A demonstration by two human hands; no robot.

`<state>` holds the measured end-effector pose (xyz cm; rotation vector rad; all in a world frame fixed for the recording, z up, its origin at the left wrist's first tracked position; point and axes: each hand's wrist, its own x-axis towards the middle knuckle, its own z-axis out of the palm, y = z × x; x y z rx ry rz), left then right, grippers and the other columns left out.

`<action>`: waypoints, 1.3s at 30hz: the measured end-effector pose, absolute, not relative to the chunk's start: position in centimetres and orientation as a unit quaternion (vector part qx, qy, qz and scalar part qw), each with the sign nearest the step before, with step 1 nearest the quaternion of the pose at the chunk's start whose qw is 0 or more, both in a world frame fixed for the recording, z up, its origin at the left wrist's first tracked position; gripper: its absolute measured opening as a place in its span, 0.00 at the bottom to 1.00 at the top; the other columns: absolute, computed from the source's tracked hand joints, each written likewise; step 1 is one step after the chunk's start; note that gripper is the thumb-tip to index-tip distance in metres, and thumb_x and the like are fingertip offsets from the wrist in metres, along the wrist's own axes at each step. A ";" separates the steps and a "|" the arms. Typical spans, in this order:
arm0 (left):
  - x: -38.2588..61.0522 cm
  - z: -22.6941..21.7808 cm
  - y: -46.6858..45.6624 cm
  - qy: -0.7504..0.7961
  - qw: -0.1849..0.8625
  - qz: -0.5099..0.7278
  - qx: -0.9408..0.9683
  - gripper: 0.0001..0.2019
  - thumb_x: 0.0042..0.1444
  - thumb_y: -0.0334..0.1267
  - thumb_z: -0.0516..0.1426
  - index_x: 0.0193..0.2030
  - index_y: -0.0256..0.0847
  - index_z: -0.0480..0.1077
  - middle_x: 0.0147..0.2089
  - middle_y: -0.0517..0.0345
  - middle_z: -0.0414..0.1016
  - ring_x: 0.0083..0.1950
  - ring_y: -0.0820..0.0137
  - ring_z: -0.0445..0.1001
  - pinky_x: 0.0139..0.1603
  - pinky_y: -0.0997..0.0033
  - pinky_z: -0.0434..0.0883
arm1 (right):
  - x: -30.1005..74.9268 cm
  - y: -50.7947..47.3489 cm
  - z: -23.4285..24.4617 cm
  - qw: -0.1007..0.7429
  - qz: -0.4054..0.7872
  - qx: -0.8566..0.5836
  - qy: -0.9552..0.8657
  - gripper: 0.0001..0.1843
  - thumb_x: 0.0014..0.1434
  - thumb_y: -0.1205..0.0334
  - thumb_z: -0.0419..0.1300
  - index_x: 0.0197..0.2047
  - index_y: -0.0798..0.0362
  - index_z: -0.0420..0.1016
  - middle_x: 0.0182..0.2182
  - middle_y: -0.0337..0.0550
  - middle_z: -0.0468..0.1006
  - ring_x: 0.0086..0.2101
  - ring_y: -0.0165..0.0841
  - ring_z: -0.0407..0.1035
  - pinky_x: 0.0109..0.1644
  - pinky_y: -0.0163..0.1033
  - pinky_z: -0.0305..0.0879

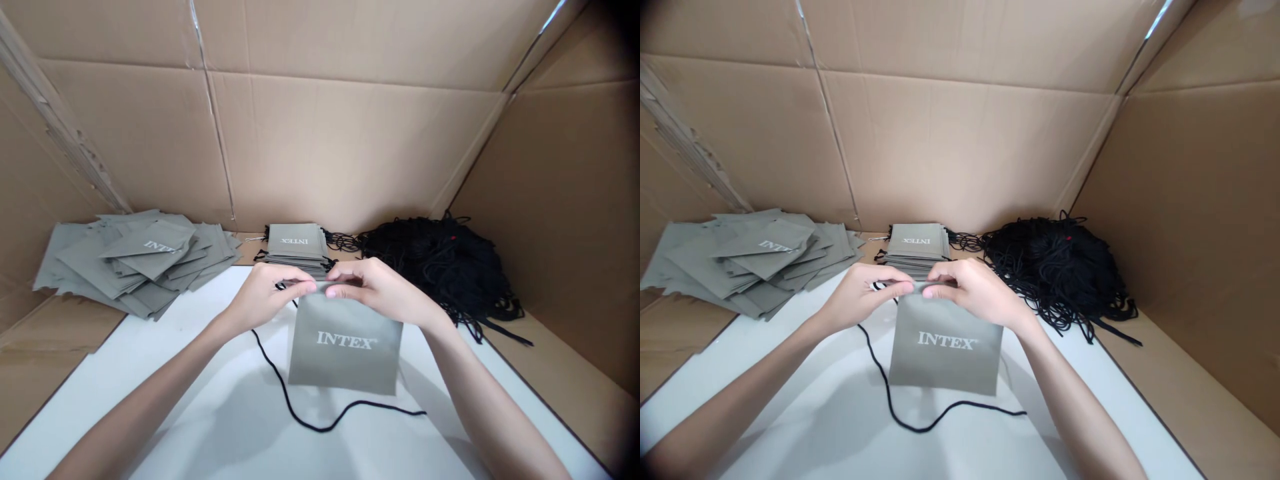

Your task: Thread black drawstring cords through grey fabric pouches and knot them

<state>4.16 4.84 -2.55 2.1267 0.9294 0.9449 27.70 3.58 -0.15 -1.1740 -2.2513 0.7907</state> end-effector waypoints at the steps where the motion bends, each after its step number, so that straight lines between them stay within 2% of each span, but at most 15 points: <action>1: 4.0 -2.6 5.1 0.358 0.312 0.368 0.799 0.10 0.62 0.44 0.60 0.36 0.42 0.80 0.38 0.60 0.83 0.39 0.68 0.78 0.41 0.74 0.71 | 28.0 3.7 -0.2 0.260 0.297 -0.429 -0.812 0.18 0.64 0.45 0.59 0.41 0.52 0.77 0.35 0.41 0.79 0.34 0.34 0.70 0.38 0.37 0.63; 4: 3.0 -2.3 6.1 0.388 0.317 0.406 0.764 0.11 0.59 0.45 0.61 0.32 0.40 0.79 0.33 0.58 0.80 0.33 0.70 0.74 0.35 0.75 0.68 | 29.5 4.3 -0.1 0.330 0.308 -0.459 -0.765 0.23 0.65 0.42 0.56 0.48 0.53 0.75 0.44 0.47 0.79 0.43 0.39 0.71 0.45 0.40 0.66; 8: 1.6 -1.8 7.4 0.399 0.331 0.433 0.737 0.12 0.57 0.46 0.63 0.31 0.38 0.78 0.31 0.58 0.78 0.31 0.72 0.71 0.33 0.75 0.68 | 31.8 5.2 0.1 0.314 0.357 -0.481 -0.737 0.27 0.64 0.40 0.57 0.54 0.52 0.72 0.52 0.49 0.75 0.48 0.40 0.69 0.49 0.42 0.66; 13: 0.4 -1.6 8.1 0.404 0.333 0.444 0.727 0.13 0.56 0.47 0.63 0.32 0.38 0.79 0.32 0.56 0.77 0.33 0.71 0.71 0.35 0.73 0.69 | 33.5 6.1 0.0 0.242 0.423 -0.428 -0.761 0.24 0.63 0.40 0.58 0.36 0.56 0.77 0.32 0.44 0.77 0.33 0.33 0.69 0.40 0.39 0.65; 16: -0.3 -1.2 8.3 0.404 0.370 0.441 0.711 0.13 0.55 0.48 0.64 0.33 0.39 0.79 0.34 0.54 0.79 0.35 0.69 0.74 0.37 0.72 0.72 | 35.0 6.3 0.1 0.225 0.428 -0.436 -0.759 0.24 0.64 0.42 0.58 0.38 0.57 0.78 0.29 0.44 0.77 0.31 0.32 0.68 0.39 0.40 0.66; 20: -1.1 -0.6 8.5 0.422 0.379 0.436 0.698 0.11 0.54 0.47 0.65 0.33 0.41 0.80 0.35 0.54 0.80 0.37 0.68 0.76 0.37 0.72 0.74 | 37.9 6.2 0.5 0.188 0.403 -0.499 -0.744 0.28 0.62 0.38 0.57 0.39 0.58 0.79 0.31 0.49 0.80 0.32 0.36 0.72 0.40 0.42 0.68; 22: -1.1 -0.5 8.5 0.425 0.373 0.429 0.705 0.11 0.55 0.47 0.64 0.33 0.41 0.80 0.35 0.54 0.80 0.37 0.68 0.76 0.37 0.72 0.74 | 38.8 5.8 0.6 0.128 0.399 -0.530 -0.738 0.31 0.60 0.35 0.57 0.42 0.58 0.80 0.37 0.53 0.82 0.38 0.42 0.75 0.45 0.45 0.70; 24: -0.6 -0.6 8.3 0.419 0.363 0.414 0.722 0.12 0.55 0.47 0.64 0.32 0.40 0.80 0.35 0.54 0.80 0.36 0.68 0.75 0.36 0.72 0.73 | 38.5 5.2 0.7 0.092 0.361 -0.560 -0.740 0.34 0.57 0.34 0.60 0.51 0.56 0.78 0.49 0.55 0.80 0.49 0.49 0.73 0.54 0.50 0.68; 26: 0.4 -1.0 7.8 0.410 0.363 0.397 0.737 0.13 0.56 0.47 0.63 0.32 0.38 0.79 0.34 0.54 0.79 0.34 0.69 0.74 0.35 0.72 0.73 | 36.7 4.5 0.6 0.136 0.266 -0.584 -0.755 0.41 0.55 0.35 0.63 0.63 0.53 0.68 0.62 0.56 0.70 0.59 0.53 0.65 0.62 0.55 0.61; 28: 1.7 -1.6 7.2 0.403 0.376 0.380 0.743 0.13 0.56 0.47 0.63 0.33 0.38 0.79 0.34 0.53 0.80 0.33 0.69 0.74 0.34 0.72 0.73 | 33.5 3.9 0.4 0.226 0.182 -0.554 -0.780 0.40 0.59 0.36 0.59 0.66 0.51 0.64 0.66 0.54 0.64 0.63 0.51 0.59 0.66 0.55 0.56; 30: 2.9 -2.2 6.5 0.392 0.401 0.364 0.744 0.13 0.56 0.47 0.63 0.34 0.38 0.80 0.35 0.53 0.81 0.34 0.69 0.75 0.35 0.72 0.73 | 30.1 3.5 0.1 0.266 0.186 -0.491 -0.808 0.31 0.65 0.41 0.55 0.64 0.49 0.65 0.63 0.51 0.69 0.59 0.45 0.65 0.60 0.48 0.62; 32: 3.7 -2.6 5.9 0.378 0.428 0.350 0.742 0.13 0.57 0.47 0.62 0.37 0.39 0.80 0.38 0.53 0.82 0.37 0.67 0.77 0.37 0.72 0.75 | 27.5 3.3 -0.1 0.199 0.184 -0.440 -0.856 0.19 0.68 0.47 0.54 0.53 0.48 0.74 0.47 0.47 0.80 0.44 0.40 0.74 0.47 0.42 0.66; 33: 3.8 -2.6 5.8 0.374 0.437 0.345 0.742 0.13 0.57 0.47 0.62 0.38 0.39 0.81 0.39 0.53 0.82 0.38 0.66 0.77 0.38 0.72 0.75 | 26.6 3.2 -0.1 0.169 0.168 -0.436 -0.868 0.15 0.70 0.50 0.52 0.47 0.48 0.75 0.37 0.43 0.81 0.36 0.37 0.73 0.40 0.39 0.63; 35: 3.6 -2.4 5.6 0.378 0.429 0.332 0.750 0.13 0.58 0.46 0.62 0.40 0.40 0.81 0.37 0.54 0.82 0.38 0.66 0.78 0.37 0.72 0.74 | 26.0 3.1 -0.2 0.135 0.126 -0.443 -0.877 0.15 0.72 0.55 0.49 0.39 0.49 0.75 0.26 0.39 0.76 0.27 0.33 0.68 0.33 0.36 0.55; 39: 2.7 -1.7 5.4 0.401 0.328 0.299 0.801 0.11 0.61 0.46 0.60 0.38 0.43 0.81 0.36 0.58 0.82 0.36 0.67 0.78 0.35 0.73 0.71 | 26.8 2.9 -0.2 0.145 0.079 -0.462 -0.872 0.15 0.72 0.57 0.49 0.34 0.49 0.70 0.24 0.37 0.72 0.26 0.32 0.64 0.32 0.36 0.48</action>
